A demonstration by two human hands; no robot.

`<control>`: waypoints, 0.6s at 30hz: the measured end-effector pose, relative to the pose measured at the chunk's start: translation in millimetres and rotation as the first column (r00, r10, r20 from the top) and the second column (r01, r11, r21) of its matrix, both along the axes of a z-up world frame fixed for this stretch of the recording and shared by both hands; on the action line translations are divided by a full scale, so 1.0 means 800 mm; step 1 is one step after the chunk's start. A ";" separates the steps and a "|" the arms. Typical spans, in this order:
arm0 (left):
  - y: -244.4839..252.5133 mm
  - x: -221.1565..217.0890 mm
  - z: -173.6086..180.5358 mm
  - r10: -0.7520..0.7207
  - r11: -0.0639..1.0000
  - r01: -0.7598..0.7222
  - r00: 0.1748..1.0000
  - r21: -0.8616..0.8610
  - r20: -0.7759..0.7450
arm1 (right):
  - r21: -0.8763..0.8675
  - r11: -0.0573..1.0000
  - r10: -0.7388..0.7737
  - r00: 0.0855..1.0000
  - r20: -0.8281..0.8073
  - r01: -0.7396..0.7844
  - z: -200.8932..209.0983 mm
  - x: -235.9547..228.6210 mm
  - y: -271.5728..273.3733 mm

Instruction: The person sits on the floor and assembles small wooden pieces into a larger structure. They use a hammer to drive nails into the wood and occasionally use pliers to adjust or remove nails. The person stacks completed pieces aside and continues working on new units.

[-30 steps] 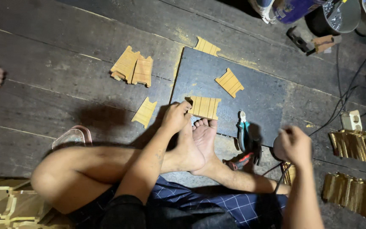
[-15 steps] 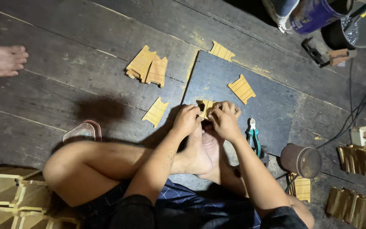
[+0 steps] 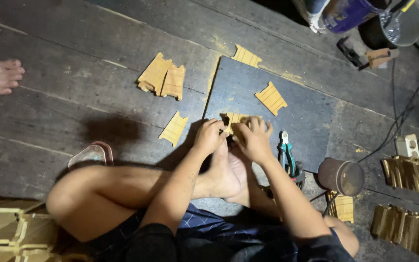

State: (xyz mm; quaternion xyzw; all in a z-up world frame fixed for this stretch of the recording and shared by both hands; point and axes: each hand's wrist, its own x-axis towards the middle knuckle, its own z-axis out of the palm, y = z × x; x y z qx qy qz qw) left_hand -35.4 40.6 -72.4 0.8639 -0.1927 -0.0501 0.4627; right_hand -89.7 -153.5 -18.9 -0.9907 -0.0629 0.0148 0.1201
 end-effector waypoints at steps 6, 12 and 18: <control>-0.001 -0.004 -0.003 0.024 0.998 -0.024 1.000 -0.055 0.002 | 0.151 0.782 -0.619 0.783 0.067 0.605 -0.022 -0.168 -0.110; -0.010 0.002 -0.030 0.029 0.993 -0.032 0.999 -0.116 -0.027 | 0.021 0.257 -0.878 0.243 -0.412 0.966 -0.085 -0.219 -0.155; -0.010 0.011 -0.037 0.092 0.980 -0.109 0.990 -0.165 -0.107 | 0.602 -0.280 -0.793 0.173 -0.584 0.748 -0.058 -0.209 -0.122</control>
